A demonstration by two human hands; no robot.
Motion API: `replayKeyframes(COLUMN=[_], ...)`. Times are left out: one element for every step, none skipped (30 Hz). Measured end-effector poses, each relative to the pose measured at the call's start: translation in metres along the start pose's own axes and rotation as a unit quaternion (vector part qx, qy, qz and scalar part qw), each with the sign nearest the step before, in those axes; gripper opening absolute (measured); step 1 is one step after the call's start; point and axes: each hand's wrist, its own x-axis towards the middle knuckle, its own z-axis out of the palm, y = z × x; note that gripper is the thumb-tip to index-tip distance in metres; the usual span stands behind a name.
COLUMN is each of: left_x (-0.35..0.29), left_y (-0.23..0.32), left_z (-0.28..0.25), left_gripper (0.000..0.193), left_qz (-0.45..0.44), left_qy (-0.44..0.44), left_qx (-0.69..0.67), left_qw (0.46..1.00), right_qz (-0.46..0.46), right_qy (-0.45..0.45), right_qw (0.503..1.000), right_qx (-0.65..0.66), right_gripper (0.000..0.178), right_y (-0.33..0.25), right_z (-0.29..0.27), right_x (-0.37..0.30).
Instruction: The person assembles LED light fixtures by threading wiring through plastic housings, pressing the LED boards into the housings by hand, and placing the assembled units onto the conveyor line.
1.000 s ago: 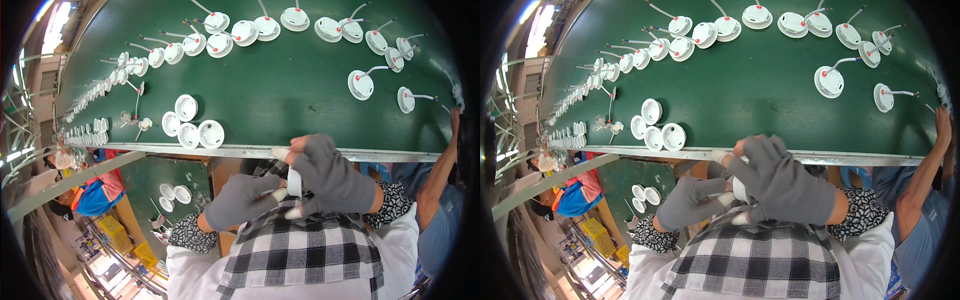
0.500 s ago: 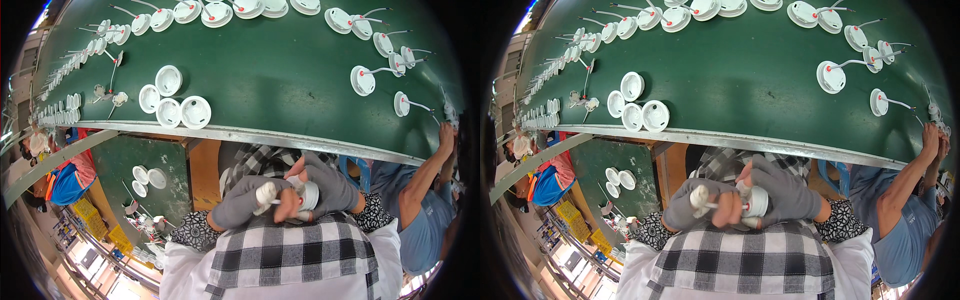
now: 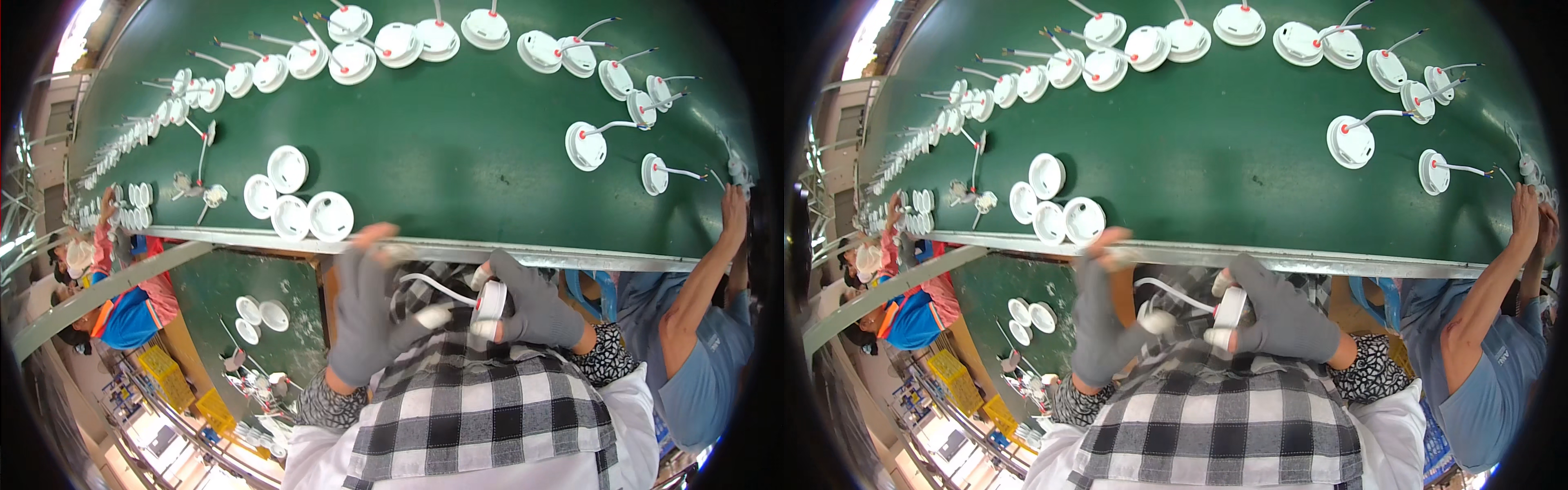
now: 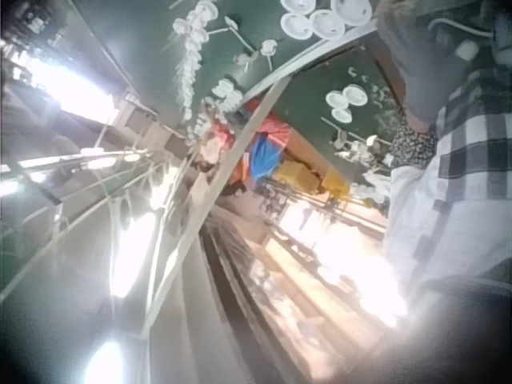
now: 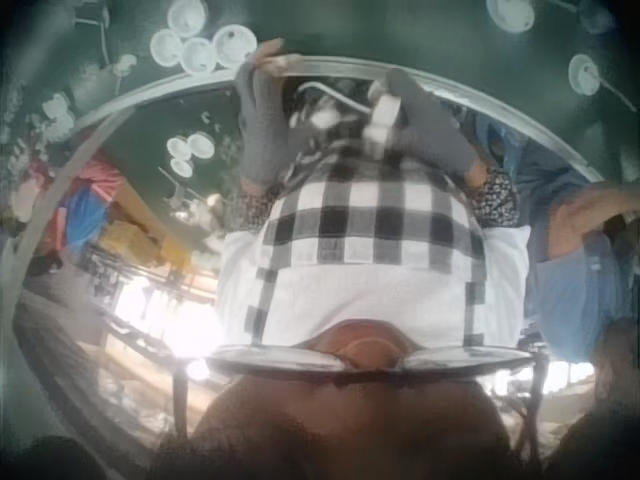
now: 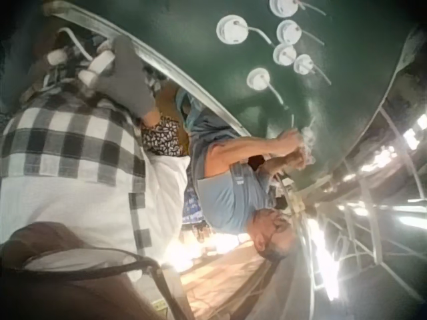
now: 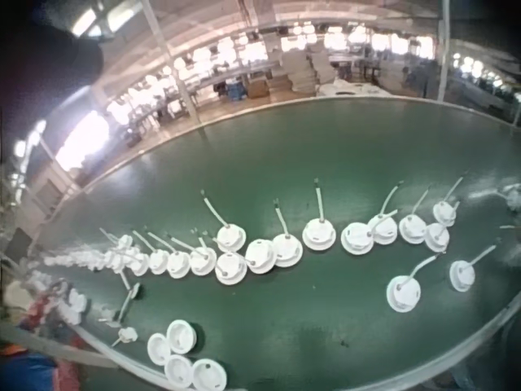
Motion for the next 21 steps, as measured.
replayKeyframes(left_x=[0.002,0.003,0.004,0.003,0.002,0.002,0.002,-0.001,-0.004,-0.01,-0.015,-0.012,-0.012,-0.013,-0.011,-0.011,-0.01,-0.012,-0.013,-0.013,-0.014], left_y=[0.011,0.022,0.027,0.015,0.004,0.001,0.0,0.004,0.002,-0.001,-0.004,-0.004,-0.003,0.0,0.001,0.0,-0.001,-0.003,-0.003,-0.001,0.003], left_z=[0.002,0.003,0.004,0.012,0.014,0.016,0.015,0.013,0.008,0.002,0.0,0.001,0.0,-0.003,-0.006,-0.009,-0.011,-0.013,-0.014,-0.016,-0.018], left_gripper=[0.039,0.055,0.074,0.08,0.08,0.083,0.085,0.086,0.086,0.085,0.085,0.088,0.088,0.089,0.09,0.094,0.094,0.094,0.095,0.095,0.096], left_qz=[0.079,0.156,0.226,0.218,0.22,0.214,0.208,0.136,0.13,0.054,-0.023,-0.03,-0.035,-0.029,-0.02,-0.024,-0.026,-0.018,-0.01,-0.011,-0.031], left_qy=[-0.024,-0.046,-0.063,-0.125,-0.12,-0.109,-0.097,-0.116,-0.114,-0.11,-0.101,-0.093,-0.093,-0.111,-0.13,-0.143,-0.144,-0.153,-0.162,-0.161,-0.161], left_qx=[0.192,0.375,0.541,0.551,0.555,0.524,0.49,0.43,0.429,0.297,0.156,0.077,0.075,0.099,0.123,0.134,0.134,0.133,0.133,0.133,0.121], left_qw=[0.978,0.913,0.808,0.796,0.793,0.817,0.841,0.885,0.886,0.947,0.982,0.992,0.992,0.988,0.984,0.98,0.98,0.979,0.978,0.978,0.979], right_qz=[-0.006,0.024,0.055,0.004,-0.003,-0.003,-0.001,-0.001,0.002,-0.129,-0.256,-0.38,-0.376,-0.427,-0.477,-0.477,-0.475,-0.493,-0.511,-0.511,-0.516], right_qy=[0.007,0.005,0.002,0.017,0.016,0.012,0.008,0.009,0.004,0.023,0.04,0.065,0.062,0.06,0.059,0.053,0.053,0.029,0.006,0.006,-0.016], right_qw=[1.0,1.0,0.998,1.0,1.0,1.0,1.0,0.999,0.999,0.989,0.949,0.899,0.901,0.865,0.822,0.817,0.818,0.81,0.802,0.803,0.804], right_qx=[0.0,0.005,0.011,-0.001,-0.002,0.01,0.023,0.05,0.052,-0.065,-0.178,-0.209,-0.207,-0.257,-0.307,-0.321,-0.321,-0.315,-0.309,-0.307,-0.296], right_gripper=[0.061,0.062,0.063,0.063,0.063,0.063,0.062,0.062,0.062,0.057,0.053,0.039,0.039,0.035,0.032,0.034,0.034,0.033,0.032,0.032,0.031], right_y=[-0.003,-0.011,-0.019,-0.021,-0.024,-0.027,-0.03,-0.031,-0.033,-0.036,-0.036,-0.032,-0.03,-0.028,-0.027,-0.031,-0.033,-0.033,-0.034,-0.036,-0.038], right_z=[-0.001,-0.003,-0.004,0.0,-0.001,-0.001,-0.001,-0.008,-0.017,-0.025,-0.029,-0.025,-0.021,-0.017,-0.015,-0.015,-0.015,-0.014,-0.014,-0.014,-0.013], right_x=[0.0,0.0,0.002,0.004,0.007,0.007,0.008,0.007,0.004,0.001,0.0,0.005,0.004,0.002,0.002,0.001,0.002,0.004,0.005,0.007,0.009])
